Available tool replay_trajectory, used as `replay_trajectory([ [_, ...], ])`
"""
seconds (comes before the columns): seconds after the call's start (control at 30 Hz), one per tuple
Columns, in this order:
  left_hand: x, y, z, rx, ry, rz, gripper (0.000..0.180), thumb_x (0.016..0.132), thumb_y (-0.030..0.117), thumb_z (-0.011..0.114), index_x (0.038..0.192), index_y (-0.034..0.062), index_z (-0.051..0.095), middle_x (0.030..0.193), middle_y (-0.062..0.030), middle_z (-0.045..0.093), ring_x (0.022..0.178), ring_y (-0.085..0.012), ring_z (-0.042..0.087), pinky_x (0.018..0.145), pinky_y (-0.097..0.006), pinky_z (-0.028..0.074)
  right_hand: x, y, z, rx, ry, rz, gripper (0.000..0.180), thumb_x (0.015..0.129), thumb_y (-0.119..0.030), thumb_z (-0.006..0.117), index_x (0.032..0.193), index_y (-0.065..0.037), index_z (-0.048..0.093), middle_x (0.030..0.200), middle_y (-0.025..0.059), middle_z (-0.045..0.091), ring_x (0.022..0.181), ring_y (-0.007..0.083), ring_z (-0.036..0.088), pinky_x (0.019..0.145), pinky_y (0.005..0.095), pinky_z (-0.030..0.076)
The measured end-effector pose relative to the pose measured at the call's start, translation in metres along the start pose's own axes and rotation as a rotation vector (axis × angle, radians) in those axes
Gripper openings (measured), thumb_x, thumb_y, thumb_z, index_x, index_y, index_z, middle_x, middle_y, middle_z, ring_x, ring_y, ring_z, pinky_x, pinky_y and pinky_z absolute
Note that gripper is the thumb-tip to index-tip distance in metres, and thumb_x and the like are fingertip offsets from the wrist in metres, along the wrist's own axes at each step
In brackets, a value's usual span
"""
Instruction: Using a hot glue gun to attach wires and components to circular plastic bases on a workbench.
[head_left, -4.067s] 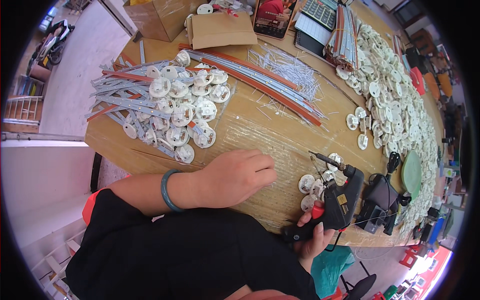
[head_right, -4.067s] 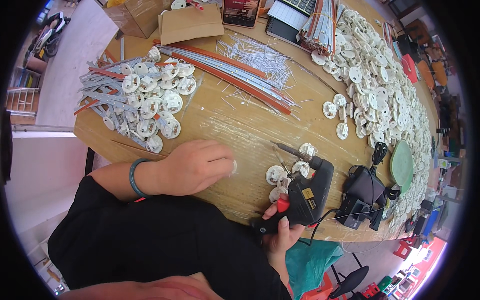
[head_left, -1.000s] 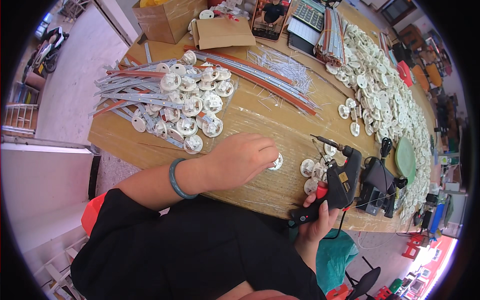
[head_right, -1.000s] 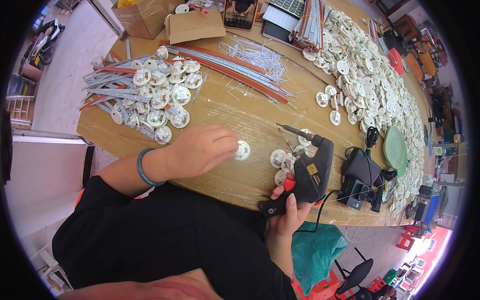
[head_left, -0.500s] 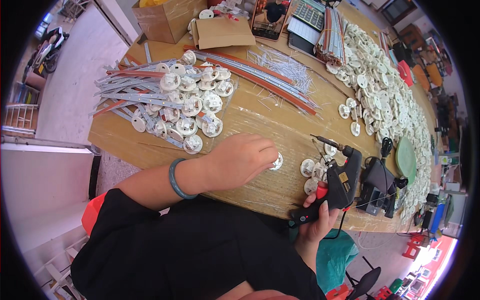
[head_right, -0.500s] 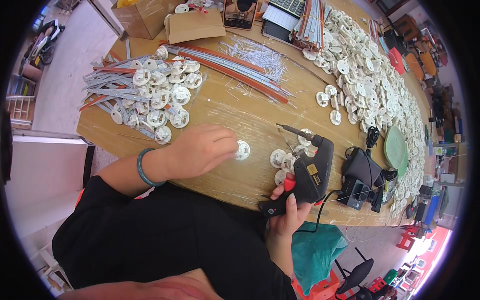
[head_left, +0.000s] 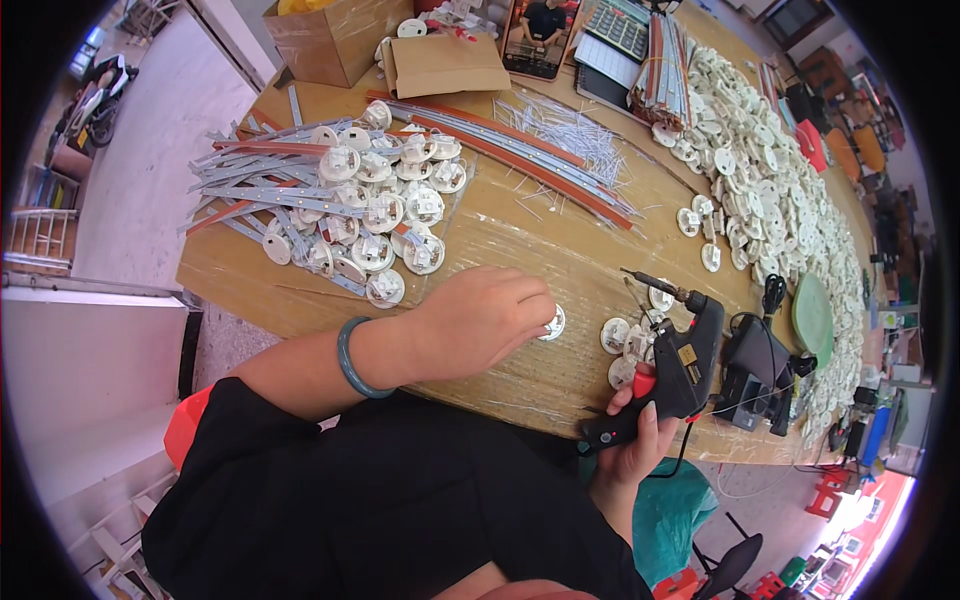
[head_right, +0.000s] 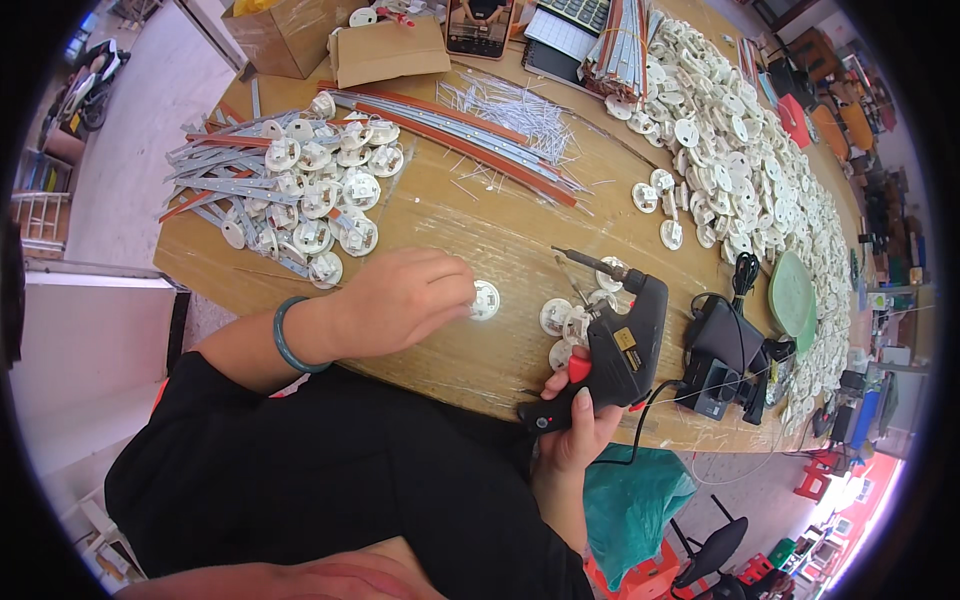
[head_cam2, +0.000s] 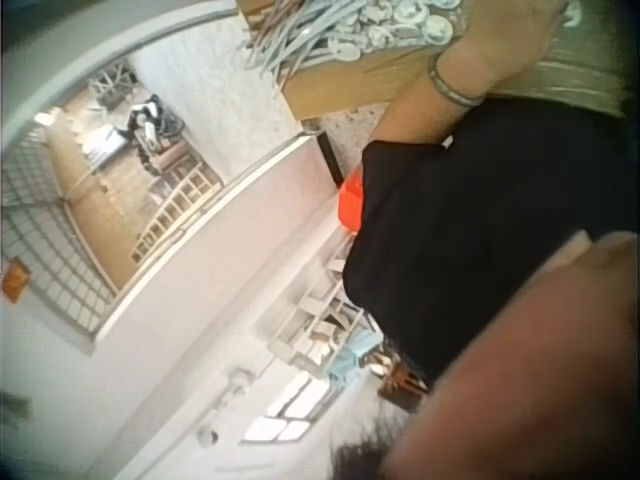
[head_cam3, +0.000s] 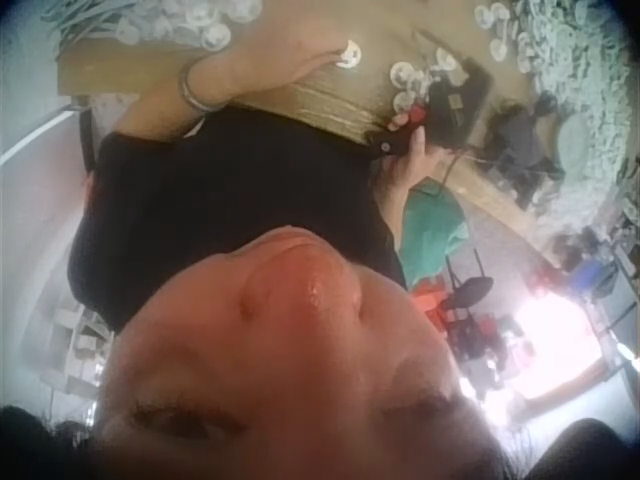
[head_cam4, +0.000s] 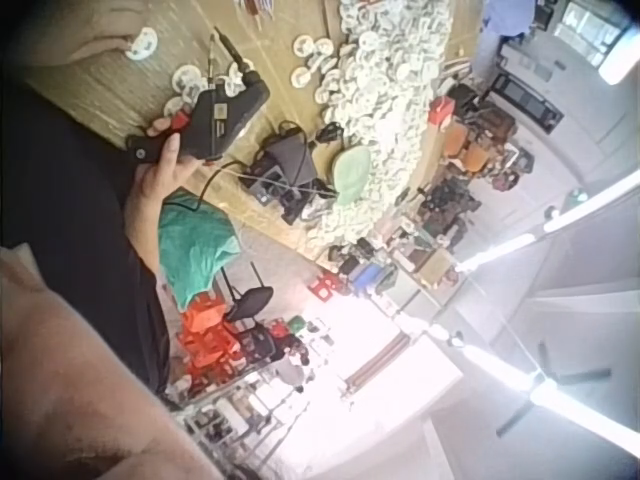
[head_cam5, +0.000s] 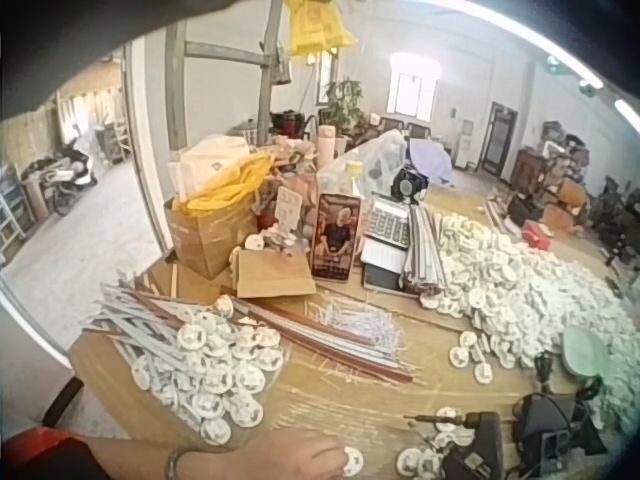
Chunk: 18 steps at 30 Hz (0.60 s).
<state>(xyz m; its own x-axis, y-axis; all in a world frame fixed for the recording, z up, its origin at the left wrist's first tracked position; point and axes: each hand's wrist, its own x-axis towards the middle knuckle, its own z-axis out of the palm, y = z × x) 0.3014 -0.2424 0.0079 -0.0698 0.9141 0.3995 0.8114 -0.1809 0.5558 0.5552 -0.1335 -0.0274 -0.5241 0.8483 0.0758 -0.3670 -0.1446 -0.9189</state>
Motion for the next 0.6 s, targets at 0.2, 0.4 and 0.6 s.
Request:
replay_trajectory([
  [0.2, 0.0007, -0.0017, 0.0, -0.008, -0.006, -0.004, 0.012, 0.089, 0.014, 0.065, 0.089, 0.0042, 0.059, 0.089, -0.0116, 0.059, 0.087, -0.0318, 0.062, 0.076, -0.042, 0.05, 0.0015, 0.0016, -0.0019, 0.03, 0.016, -0.001, 0.049, 0.096, -0.01, 0.057, 0.139, 0.004, 0.04, 0.132, 0.0262, 0.054, 0.087, 0.0246, 0.061, 0.071, 0.0331, 0.052],
  [0.4, -0.0005, -0.0049, -0.0026, -0.027, -0.031, -0.034, 0.014, 0.089, 0.015, 0.068, 0.096, 0.0045, 0.061, 0.094, -0.0112, 0.063, 0.087, -0.0332, 0.062, 0.075, -0.041, 0.051, 0.0011, 0.0009, -0.0019, 0.026, 0.015, 0.002, 0.048, 0.096, -0.01, 0.057, 0.139, 0.004, 0.041, 0.132, 0.0259, 0.055, 0.087, 0.0249, 0.061, 0.071, 0.033, 0.052],
  [0.6, -0.0016, -0.0006, -0.0055, -0.067, -0.01, -0.058, 0.011, 0.089, 0.014, 0.069, 0.094, 0.0052, 0.064, 0.093, -0.0107, 0.064, 0.086, -0.0325, 0.064, 0.072, -0.04, 0.052, -0.0033, -0.0008, -0.0022, 0.031, 0.016, 0.005, 0.047, 0.096, -0.008, 0.056, 0.138, 0.004, 0.041, 0.131, 0.0252, 0.055, 0.088, 0.0246, 0.061, 0.072, 0.0329, 0.052],
])
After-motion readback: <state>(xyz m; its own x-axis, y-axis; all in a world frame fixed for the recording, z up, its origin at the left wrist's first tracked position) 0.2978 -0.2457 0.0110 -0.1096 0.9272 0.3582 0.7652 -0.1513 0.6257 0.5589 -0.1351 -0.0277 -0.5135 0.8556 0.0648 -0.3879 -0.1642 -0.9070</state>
